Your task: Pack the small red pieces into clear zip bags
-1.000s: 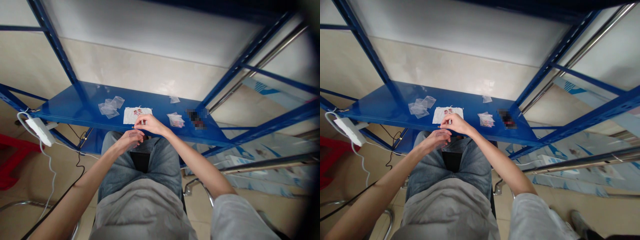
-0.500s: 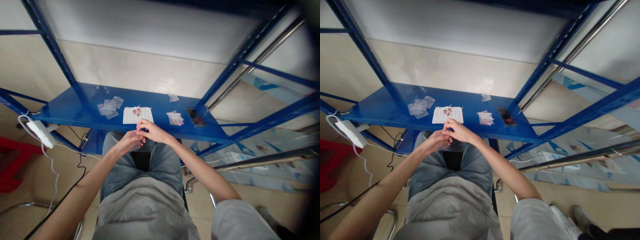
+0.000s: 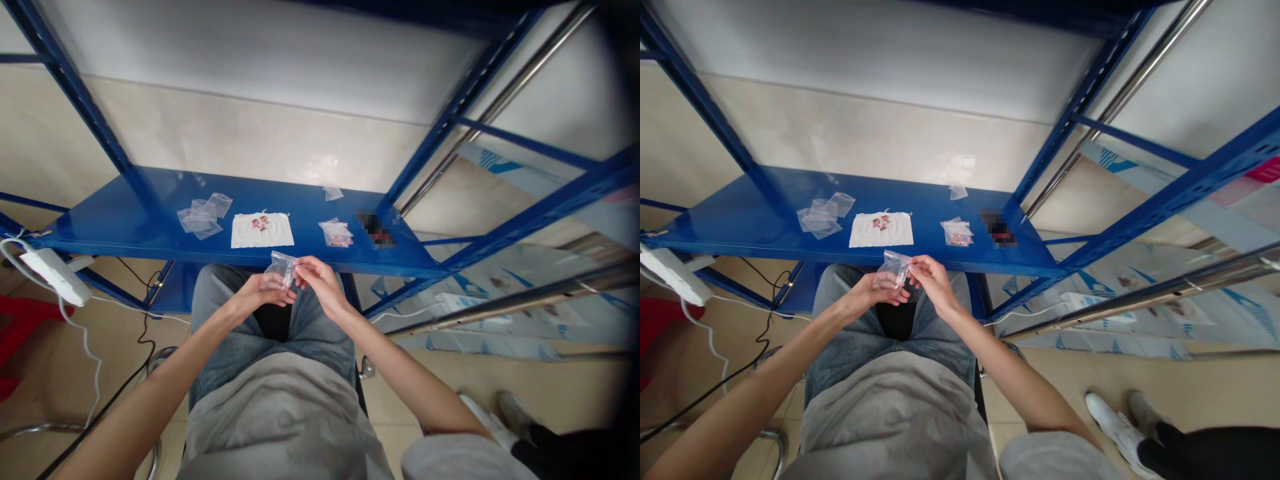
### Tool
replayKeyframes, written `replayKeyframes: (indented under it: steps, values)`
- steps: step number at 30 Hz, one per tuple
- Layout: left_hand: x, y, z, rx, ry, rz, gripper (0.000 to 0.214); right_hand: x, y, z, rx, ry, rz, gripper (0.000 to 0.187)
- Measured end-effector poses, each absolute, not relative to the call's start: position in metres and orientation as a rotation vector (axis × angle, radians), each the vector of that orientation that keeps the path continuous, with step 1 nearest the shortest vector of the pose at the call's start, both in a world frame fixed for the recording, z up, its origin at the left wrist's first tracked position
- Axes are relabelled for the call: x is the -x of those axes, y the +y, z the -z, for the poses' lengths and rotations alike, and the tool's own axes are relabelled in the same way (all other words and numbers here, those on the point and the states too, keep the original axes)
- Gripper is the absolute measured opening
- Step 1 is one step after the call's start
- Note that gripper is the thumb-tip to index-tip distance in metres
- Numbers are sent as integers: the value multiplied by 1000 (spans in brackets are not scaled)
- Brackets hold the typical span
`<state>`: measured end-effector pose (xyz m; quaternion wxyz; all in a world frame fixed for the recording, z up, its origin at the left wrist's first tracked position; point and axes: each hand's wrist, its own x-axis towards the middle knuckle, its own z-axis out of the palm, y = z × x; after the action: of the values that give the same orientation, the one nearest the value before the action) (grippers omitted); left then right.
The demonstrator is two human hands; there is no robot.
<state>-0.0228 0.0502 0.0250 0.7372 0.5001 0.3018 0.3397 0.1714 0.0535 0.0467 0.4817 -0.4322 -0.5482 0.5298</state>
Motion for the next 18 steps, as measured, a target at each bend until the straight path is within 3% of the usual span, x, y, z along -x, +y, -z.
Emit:
replayKeyframes:
  steps: [4, 9, 18]
  values:
    - [17, 46, -23, -1089, 620, -693, 43, -173, 46, -40, 1061, -1269, -1385, 28]
    - [7, 43, -23, -1118, 683, -676, 39, -169, 46, -37, 1108, -1370, -1222, 25]
    - [12, 55, -30, -1250, 941, -1141, 37, -172, 47, -34, 1089, -1408, -1241, 28]
